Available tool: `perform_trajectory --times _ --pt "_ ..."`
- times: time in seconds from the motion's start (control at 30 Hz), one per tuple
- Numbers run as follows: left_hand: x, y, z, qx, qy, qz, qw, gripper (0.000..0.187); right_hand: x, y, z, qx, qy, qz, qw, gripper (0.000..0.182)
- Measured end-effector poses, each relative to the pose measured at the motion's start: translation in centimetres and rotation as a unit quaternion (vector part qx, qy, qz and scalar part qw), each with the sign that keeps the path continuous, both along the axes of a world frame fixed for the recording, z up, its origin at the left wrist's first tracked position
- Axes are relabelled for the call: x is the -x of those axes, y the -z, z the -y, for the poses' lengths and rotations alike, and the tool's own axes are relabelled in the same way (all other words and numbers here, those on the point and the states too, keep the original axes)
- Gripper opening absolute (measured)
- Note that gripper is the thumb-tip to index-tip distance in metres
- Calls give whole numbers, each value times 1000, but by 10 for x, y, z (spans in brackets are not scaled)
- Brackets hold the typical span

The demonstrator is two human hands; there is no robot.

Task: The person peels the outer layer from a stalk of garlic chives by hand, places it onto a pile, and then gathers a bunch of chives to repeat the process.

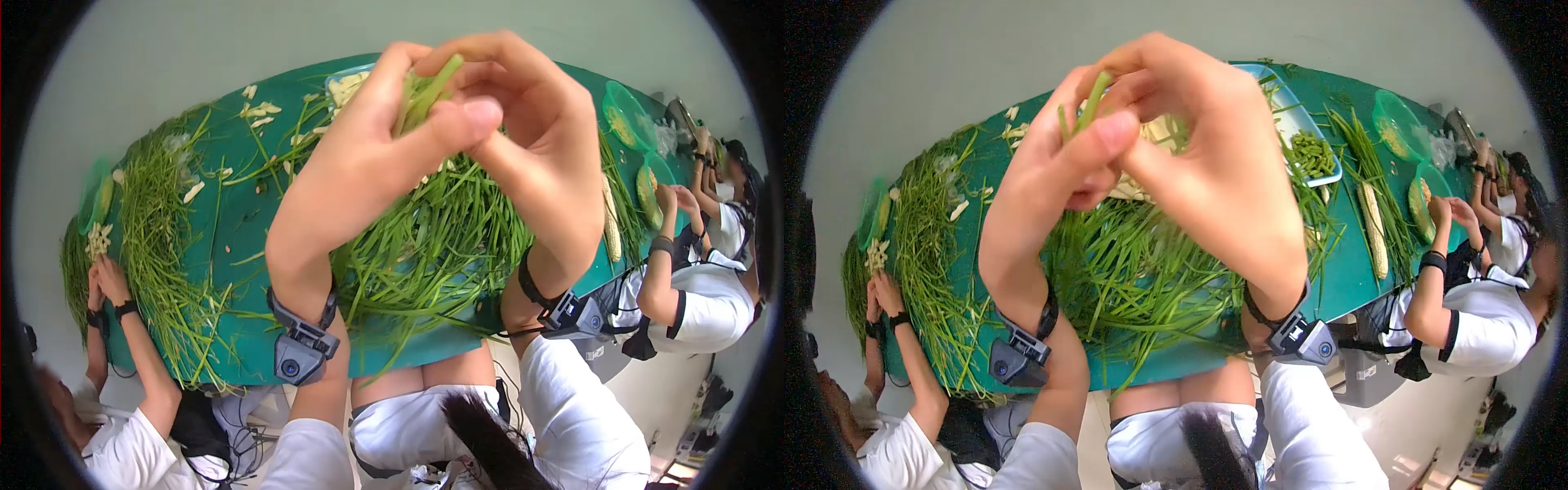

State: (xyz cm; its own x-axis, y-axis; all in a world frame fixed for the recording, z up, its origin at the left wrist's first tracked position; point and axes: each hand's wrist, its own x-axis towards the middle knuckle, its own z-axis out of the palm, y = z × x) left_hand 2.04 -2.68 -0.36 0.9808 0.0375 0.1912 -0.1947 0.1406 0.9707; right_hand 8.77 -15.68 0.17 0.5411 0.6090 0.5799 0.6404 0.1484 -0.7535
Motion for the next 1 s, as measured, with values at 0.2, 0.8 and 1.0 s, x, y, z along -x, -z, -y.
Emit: perform_trajectory --times 0.2,0.8,1.0 --pt "5 4 -12 -1 38 42 998 30 3 -4 0 -47 -9 -20 999 30" --pt "10 1 -12 -7 7 114 993 24 15 -2 -3 -259 19 -62 964 45" --pt "9 -1 -12 -12 -13 148 989 25 19 -10 -8 -262 78 -97 957 39"
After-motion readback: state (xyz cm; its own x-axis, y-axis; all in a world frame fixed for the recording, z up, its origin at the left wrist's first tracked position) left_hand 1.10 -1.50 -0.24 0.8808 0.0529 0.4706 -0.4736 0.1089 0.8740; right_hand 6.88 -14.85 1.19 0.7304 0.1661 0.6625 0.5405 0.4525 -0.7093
